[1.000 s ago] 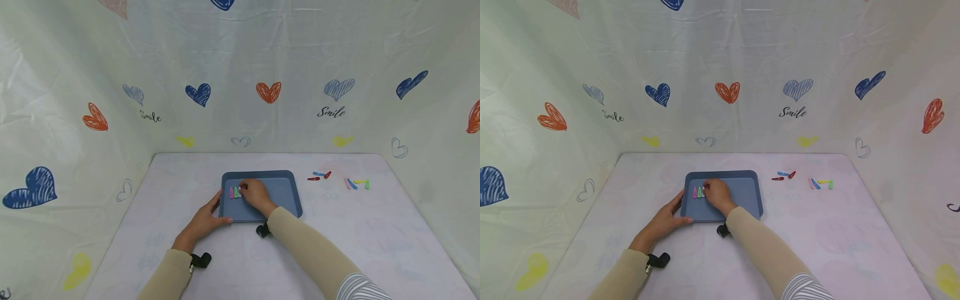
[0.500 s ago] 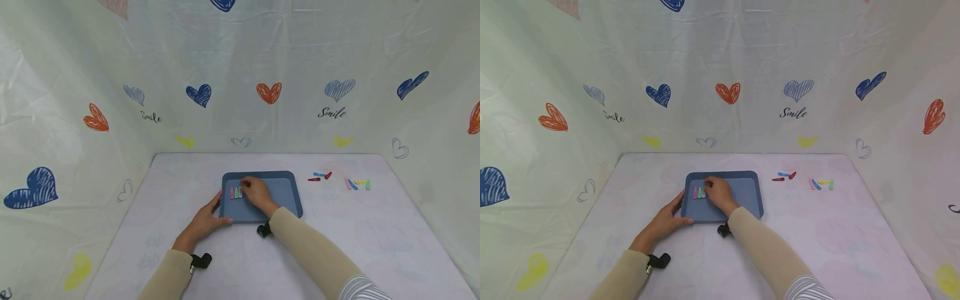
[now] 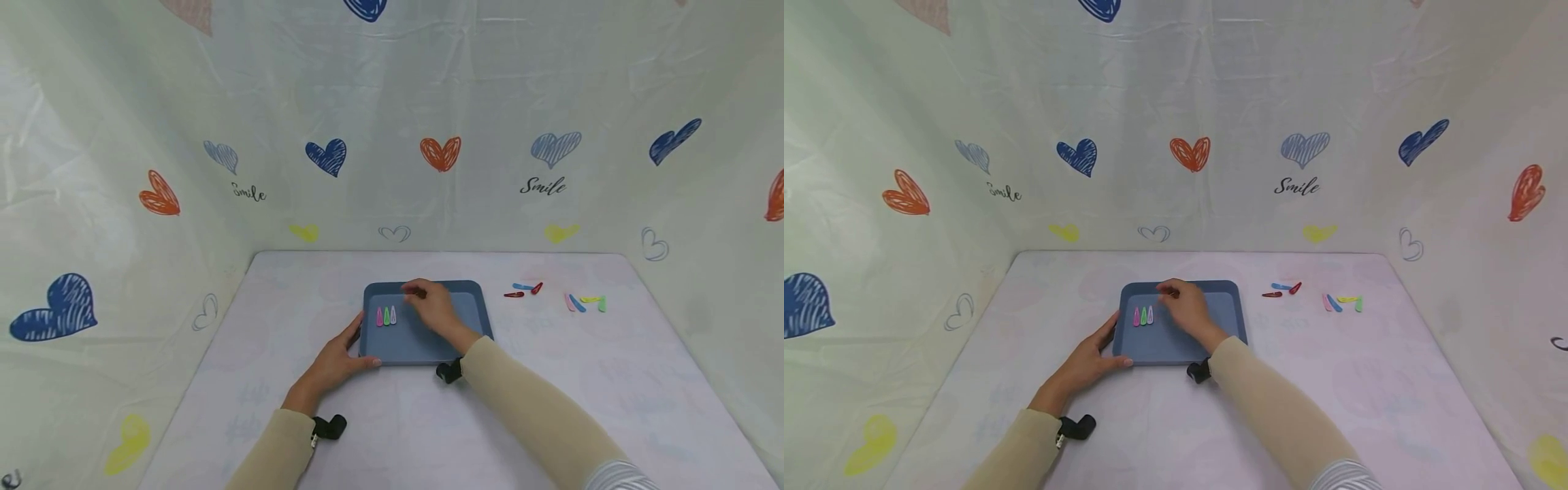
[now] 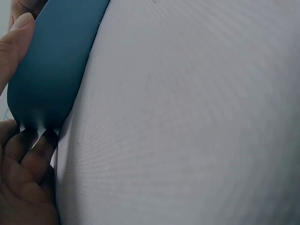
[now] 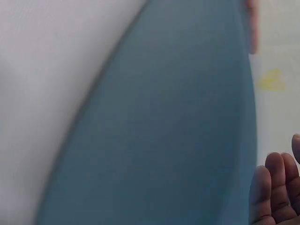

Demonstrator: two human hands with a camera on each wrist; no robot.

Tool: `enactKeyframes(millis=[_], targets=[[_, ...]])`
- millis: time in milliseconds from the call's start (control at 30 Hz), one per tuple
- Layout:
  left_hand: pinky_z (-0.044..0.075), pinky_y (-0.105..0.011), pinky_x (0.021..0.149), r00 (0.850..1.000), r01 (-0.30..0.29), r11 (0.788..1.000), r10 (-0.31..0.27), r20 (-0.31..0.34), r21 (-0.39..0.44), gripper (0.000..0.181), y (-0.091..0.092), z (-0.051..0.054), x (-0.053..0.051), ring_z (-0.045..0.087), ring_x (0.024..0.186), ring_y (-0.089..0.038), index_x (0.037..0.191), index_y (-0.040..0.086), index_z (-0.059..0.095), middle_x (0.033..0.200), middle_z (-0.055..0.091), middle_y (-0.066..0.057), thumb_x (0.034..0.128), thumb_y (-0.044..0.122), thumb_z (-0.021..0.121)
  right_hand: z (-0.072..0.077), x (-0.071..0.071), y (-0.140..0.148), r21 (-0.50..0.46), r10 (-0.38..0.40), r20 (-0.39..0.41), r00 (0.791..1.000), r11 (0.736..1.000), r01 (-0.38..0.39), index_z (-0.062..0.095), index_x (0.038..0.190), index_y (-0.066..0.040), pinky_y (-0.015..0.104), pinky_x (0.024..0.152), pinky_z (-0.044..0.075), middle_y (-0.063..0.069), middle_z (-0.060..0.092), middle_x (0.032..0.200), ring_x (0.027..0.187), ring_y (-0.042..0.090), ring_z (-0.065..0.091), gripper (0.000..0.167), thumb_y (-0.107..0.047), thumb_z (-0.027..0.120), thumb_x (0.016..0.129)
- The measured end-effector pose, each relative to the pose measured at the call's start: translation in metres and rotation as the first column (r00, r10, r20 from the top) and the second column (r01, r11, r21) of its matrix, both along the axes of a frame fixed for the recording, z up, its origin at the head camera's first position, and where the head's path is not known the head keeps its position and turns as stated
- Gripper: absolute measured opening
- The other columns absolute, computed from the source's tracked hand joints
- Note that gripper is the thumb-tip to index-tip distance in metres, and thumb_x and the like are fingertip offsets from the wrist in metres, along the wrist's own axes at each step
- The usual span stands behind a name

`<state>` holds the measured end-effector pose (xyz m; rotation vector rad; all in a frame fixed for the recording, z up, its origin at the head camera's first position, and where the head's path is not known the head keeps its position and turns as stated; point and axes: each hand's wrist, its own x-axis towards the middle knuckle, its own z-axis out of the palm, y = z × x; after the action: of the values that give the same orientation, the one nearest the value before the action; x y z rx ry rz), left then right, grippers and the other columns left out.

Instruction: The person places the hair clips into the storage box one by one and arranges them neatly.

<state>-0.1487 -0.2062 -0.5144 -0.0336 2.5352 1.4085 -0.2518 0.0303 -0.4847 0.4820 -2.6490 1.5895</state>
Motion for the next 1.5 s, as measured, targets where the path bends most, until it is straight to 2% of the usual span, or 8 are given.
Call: enactKeyframes(millis=[100, 333, 567, 633, 767, 967, 1267, 1500], targets=[[0.028, -0.060, 0.127, 1.000, -0.002, 1.000, 0.002, -0.002, -0.008, 0.115, 0.000, -0.001, 0.000, 0.031, 0.159, -0.033, 0.169, 0.038, 0.022, 0.171, 0.035, -0.012, 0.0790, 0.048, 0.092, 0.009, -0.001, 0.012, -0.018, 0.001, -0.039, 0.999, 1.000, -0.002, 0.076, 0.119, -0.001, 0.036, 0.081, 0.059, 0.013, 0.077, 0.108, 0.096, 0.028, 0.071, 0.022, -0.007, 0.074, 0.098], [0.028, -0.058, 0.128, 1.000, 0.001, 1.000, -0.001, -0.016, -0.007, 0.115, 0.001, 0.000, 0.001, 0.032, 0.159, -0.032, 0.169, 0.036, 0.023, 0.171, 0.035, -0.012, 0.0792, 0.045, 0.093, 0.038, -0.005, 0.054, 0.031, -0.024, 0.019, 1.000, 0.999, 0.024, 0.074, 0.127, -0.008, 0.042, 0.088, 0.061, 0.011, 0.075, 0.120, 0.106, 0.027, 0.073, 0.026, -0.014, 0.070, 0.102], [0.029, -0.058, 0.127, 1.000, 0.002, 1.000, -0.002, -0.017, -0.022, 0.115, 0.001, -0.002, 0.000, 0.033, 0.159, -0.032, 0.169, 0.036, 0.023, 0.171, 0.034, -0.011, 0.0787, 0.048, 0.093, 0.045, -0.018, 0.112, 0.068, -0.119, -0.027, 0.993, 0.990, 0.120, 0.073, 0.129, -0.005, 0.032, 0.086, 0.061, 0.018, 0.074, 0.125, 0.113, 0.034, 0.072, 0.028, -0.008, 0.069, 0.102], [0.029, -0.058, 0.127, 1.000, 0.001, 1.000, -0.002, -0.014, -0.028, 0.115, 0.001, -0.002, 0.000, 0.032, 0.159, -0.032, 0.169, 0.037, 0.022, 0.172, 0.034, -0.011, 0.0783, 0.049, 0.093, 0.043, -0.021, 0.131, 0.071, -0.142, -0.011, 0.990, 0.987, 0.142, 0.071, 0.131, -0.004, 0.031, 0.086, 0.062, 0.019, 0.073, 0.128, 0.114, 0.035, 0.071, 0.029, -0.009, 0.068, 0.103], [0.029, -0.059, 0.127, 1.000, -0.003, 0.999, 0.003, -0.007, -0.035, 0.116, 0.002, -0.003, 0.000, 0.031, 0.160, -0.033, 0.169, 0.038, 0.021, 0.172, 0.033, -0.010, 0.0778, 0.050, 0.093, 0.032, -0.029, 0.169, 0.047, -0.156, 0.056, 0.986, 0.987, 0.154, 0.067, 0.137, -0.003, 0.041, 0.084, 0.066, 0.022, 0.069, 0.133, 0.117, 0.038, 0.069, 0.032, -0.009, 0.065, 0.105], [0.030, -0.058, 0.127, 1.000, -0.006, 0.999, 0.006, 0.000, -0.035, 0.116, 0.003, -0.001, 0.001, 0.032, 0.159, -0.033, 0.169, 0.038, 0.021, 0.172, 0.033, -0.012, 0.0782, 0.048, 0.093, 0.011, -0.037, 0.205, 0.167, -0.186, 0.068, 0.980, 0.971, 0.173, 0.065, 0.140, -0.003, 0.044, 0.100, 0.058, 0.021, 0.068, 0.136, 0.124, 0.038, 0.066, 0.036, -0.014, 0.063, 0.107], [0.031, -0.057, 0.127, 1.000, -0.003, 1.000, 0.003, -0.006, -0.021, 0.116, 0.003, -0.001, 0.002, 0.032, 0.159, -0.034, 0.169, 0.037, 0.022, 0.172, 0.032, -0.012, 0.0789, 0.046, 0.093, -0.011, -0.038, 0.214, 0.282, -0.179, 0.041, 0.983, 0.946, 0.160, 0.065, 0.136, 0.002, 0.047, 0.098, 0.051, 0.026, 0.070, 0.127, 0.119, 0.042, 0.066, 0.033, -0.005, 0.060, 0.105], [0.030, -0.057, 0.127, 1.000, 0.003, 1.000, -0.003, -0.002, -0.026, 0.116, 0.002, 0.000, 0.001, 0.032, 0.159, -0.034, 0.169, 0.036, 0.021, 0.173, 0.032, -0.012, 0.0790, 0.046, 0.093, -0.014, -0.035, 0.212, 0.327, -0.184, 0.052, 0.982, 0.932, 0.157, 0.067, 0.132, 0.003, 0.055, 0.100, 0.051, 0.026, 0.071, 0.125, 0.117, 0.042, 0.065, 0.030, -0.005, 0.060, 0.104]])
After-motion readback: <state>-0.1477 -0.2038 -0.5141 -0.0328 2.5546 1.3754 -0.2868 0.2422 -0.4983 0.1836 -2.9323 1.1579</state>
